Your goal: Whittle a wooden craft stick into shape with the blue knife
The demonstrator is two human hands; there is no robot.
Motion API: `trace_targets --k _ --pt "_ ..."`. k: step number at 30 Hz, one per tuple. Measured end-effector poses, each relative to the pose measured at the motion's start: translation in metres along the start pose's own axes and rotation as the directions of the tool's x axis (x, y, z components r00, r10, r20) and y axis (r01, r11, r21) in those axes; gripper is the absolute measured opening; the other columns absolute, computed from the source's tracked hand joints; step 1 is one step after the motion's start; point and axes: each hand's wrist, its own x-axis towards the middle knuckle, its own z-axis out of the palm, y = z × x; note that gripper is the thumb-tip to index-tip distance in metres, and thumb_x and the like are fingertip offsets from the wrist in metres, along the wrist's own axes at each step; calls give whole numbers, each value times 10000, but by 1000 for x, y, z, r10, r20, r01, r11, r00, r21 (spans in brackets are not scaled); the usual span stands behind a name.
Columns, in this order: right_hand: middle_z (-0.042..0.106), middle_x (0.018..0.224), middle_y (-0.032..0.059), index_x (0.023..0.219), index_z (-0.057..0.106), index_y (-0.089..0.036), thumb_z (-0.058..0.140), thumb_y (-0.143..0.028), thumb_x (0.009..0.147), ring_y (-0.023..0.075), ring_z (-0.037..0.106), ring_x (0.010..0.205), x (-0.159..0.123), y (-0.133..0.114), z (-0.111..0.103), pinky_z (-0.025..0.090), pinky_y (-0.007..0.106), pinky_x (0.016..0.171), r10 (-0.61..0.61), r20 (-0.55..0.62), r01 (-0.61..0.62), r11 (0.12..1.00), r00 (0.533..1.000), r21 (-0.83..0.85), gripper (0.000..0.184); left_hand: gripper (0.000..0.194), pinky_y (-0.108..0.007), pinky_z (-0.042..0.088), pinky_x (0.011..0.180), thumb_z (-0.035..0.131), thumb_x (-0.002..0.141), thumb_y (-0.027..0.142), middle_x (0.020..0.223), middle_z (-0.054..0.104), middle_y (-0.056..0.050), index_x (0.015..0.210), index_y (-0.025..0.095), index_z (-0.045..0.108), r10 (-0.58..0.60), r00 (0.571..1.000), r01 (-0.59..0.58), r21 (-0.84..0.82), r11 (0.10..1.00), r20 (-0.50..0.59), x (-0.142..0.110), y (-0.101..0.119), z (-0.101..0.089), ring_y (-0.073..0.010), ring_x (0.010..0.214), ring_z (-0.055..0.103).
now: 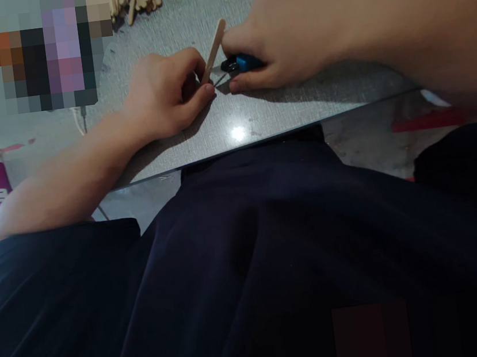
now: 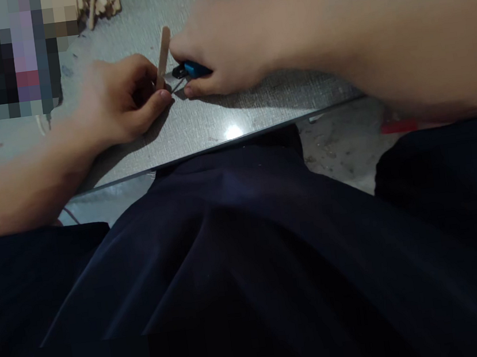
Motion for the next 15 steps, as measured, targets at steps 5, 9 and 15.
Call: trace_targets --k 5,9,15 --pt "908 1157 189 1410 881 -79 451 -834 1315 522 959 1168 0 -1 0 800 686 962 22 9 -23 998 1000 62 874 437 -610 607 925 563 1086 683 974 866 -53 1287 421 850 -5 1000 5 10 1000 -2 -1 2 -2 -380 956 841" --pt "897 1118 200 1391 870 -82 411 -840 1325 510 954 1149 -1 1 0 801 658 941 17 7 -18 999 1000 44 888 468 -634 604 931 541 1093 719 1038 902 -56 1306 454 862 -6 1000 6 19 1000 31 0 4 -5 -400 987 848" --pt "896 1142 197 1369 875 -83 409 -849 1316 515 956 1128 -1 0 0 797 636 892 17 -3 -17 999 1000 31 898 448 -621 624 937 567 1087 688 972 890 -39 1311 449 872 4 1000 -4 13 1000 -1 0 2 -3 -395 996 857"
